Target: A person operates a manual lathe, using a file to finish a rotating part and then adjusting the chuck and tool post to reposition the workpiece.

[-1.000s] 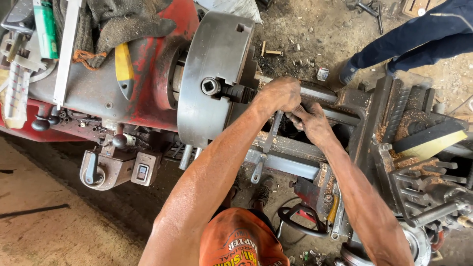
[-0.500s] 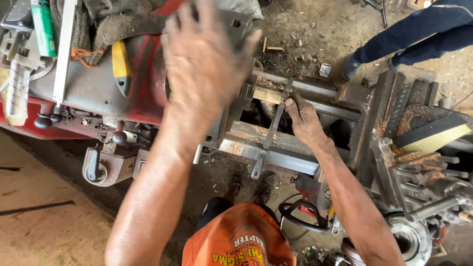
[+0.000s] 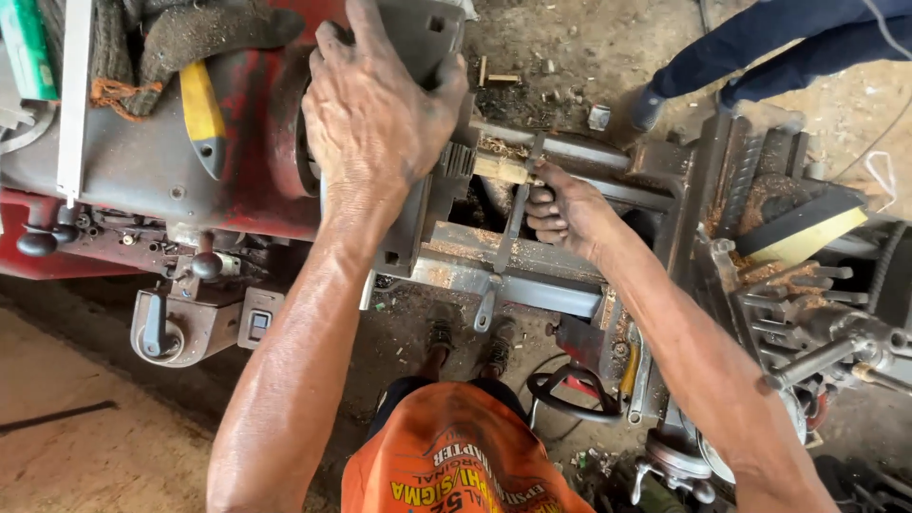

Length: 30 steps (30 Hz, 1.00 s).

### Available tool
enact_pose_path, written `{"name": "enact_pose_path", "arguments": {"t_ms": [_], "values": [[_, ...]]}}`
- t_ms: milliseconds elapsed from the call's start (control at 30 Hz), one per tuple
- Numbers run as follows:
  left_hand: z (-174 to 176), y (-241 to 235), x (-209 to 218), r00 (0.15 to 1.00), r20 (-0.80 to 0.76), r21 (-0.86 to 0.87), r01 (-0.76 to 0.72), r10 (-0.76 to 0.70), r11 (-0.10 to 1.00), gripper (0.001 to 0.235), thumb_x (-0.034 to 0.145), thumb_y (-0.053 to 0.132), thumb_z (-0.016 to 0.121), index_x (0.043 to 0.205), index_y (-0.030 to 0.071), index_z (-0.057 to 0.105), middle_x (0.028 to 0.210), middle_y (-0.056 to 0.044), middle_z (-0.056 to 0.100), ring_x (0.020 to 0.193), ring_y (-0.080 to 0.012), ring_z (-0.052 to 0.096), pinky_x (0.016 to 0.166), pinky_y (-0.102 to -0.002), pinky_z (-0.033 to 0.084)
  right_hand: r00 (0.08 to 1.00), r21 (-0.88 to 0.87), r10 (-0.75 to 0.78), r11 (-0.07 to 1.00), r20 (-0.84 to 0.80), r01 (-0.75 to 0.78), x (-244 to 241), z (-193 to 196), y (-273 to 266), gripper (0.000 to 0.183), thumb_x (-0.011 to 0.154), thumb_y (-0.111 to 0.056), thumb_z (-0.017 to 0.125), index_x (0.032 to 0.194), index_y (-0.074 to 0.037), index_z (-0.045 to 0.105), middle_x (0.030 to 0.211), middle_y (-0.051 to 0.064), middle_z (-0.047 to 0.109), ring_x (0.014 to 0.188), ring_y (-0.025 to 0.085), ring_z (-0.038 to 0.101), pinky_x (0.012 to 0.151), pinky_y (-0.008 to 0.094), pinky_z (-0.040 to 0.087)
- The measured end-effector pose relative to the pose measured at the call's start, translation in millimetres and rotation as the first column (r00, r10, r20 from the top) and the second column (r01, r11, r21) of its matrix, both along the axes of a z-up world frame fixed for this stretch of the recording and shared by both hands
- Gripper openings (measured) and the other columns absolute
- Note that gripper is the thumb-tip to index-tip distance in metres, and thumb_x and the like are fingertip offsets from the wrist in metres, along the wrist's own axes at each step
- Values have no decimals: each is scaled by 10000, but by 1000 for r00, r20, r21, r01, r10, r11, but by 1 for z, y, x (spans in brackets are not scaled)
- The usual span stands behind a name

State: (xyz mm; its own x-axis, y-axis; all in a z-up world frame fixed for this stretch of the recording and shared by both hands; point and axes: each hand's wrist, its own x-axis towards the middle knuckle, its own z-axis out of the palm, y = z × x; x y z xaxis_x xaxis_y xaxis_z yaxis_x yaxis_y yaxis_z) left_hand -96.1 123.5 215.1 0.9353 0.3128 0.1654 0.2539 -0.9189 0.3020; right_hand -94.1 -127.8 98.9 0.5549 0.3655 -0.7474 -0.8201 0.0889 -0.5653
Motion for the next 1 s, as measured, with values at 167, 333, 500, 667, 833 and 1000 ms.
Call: {"name": "enact_pose_path", "arguments": {"t_ms": [167, 333, 500, 667, 833, 1000], "values": [[4, 9, -9, 990, 132, -86, 66, -55, 994, 913, 956, 637, 752, 1494, 69, 280, 1285, -333, 578, 1162, -513, 611, 886, -590, 542, 886, -249, 249, 955, 390, -159, -15, -1, -3, 310, 1081, -451, 373, 1044, -159, 472, 690, -16, 452, 553, 93, 366, 486, 244, 314], [9, 0, -8, 993, 117, -87, 34, -24, 996, 833, 949, 642, 730, 1430, 78, 350, 1256, -300, 585, 1141, -512, 610, 831, -624, 527, 662, -376, 329, 923, 674, -77, -15, -46, -10, 450, 1049, -568, 374, 832, -184, 463, 704, -53, 440, 574, 79, 387, 525, 237, 363], [9, 0, -6, 997, 83, -61, 11, -6, 998, 874, 973, 643, 714, 1485, 57, 315, 1402, -393, 521, 1265, -534, 561, 952, -611, 502, 978, 1, 56, 998, 201, -58, 3, -21, -1, 314, 1103, -339, 468, 851, -154, 437, 563, -49, 359, 426, 89, 281, 341, 233, 181], [14, -1, -15, 981, 187, -106, 77, -56, 991, 756, 928, 521, 780, 1357, 38, 388, 1143, -282, 605, 1035, -508, 637, 784, -593, 547, 986, -31, 138, 990, 89, -135, -6, -1, -9, 357, 1115, -418, 409, 862, -166, 432, 604, -63, 327, 468, 81, 292, 362, 227, 204], [13, 2, -8, 983, 177, -104, 63, -44, 993, 756, 905, 589, 757, 1319, 57, 414, 1062, -233, 625, 989, -461, 654, 770, -583, 549, 918, -336, 237, 934, 319, -124, -2, 17, -4, 991, 899, -728, 204, 1560, -5, 358, 694, 102, 660, 471, 149, 551, 512, 296, 536], [15, 0, -6, 980, 195, -84, 65, -48, 994, 710, 911, 566, 781, 1269, 80, 407, 1045, -230, 625, 971, -477, 657, 756, -593, 541, 852, 25, -188, 979, 489, 202, 37, 1, -7, 950, 867, -716, 302, 1557, -63, 283, 1604, 268, 342, 1502, 412, 332, 1217, 550, 283]]}}
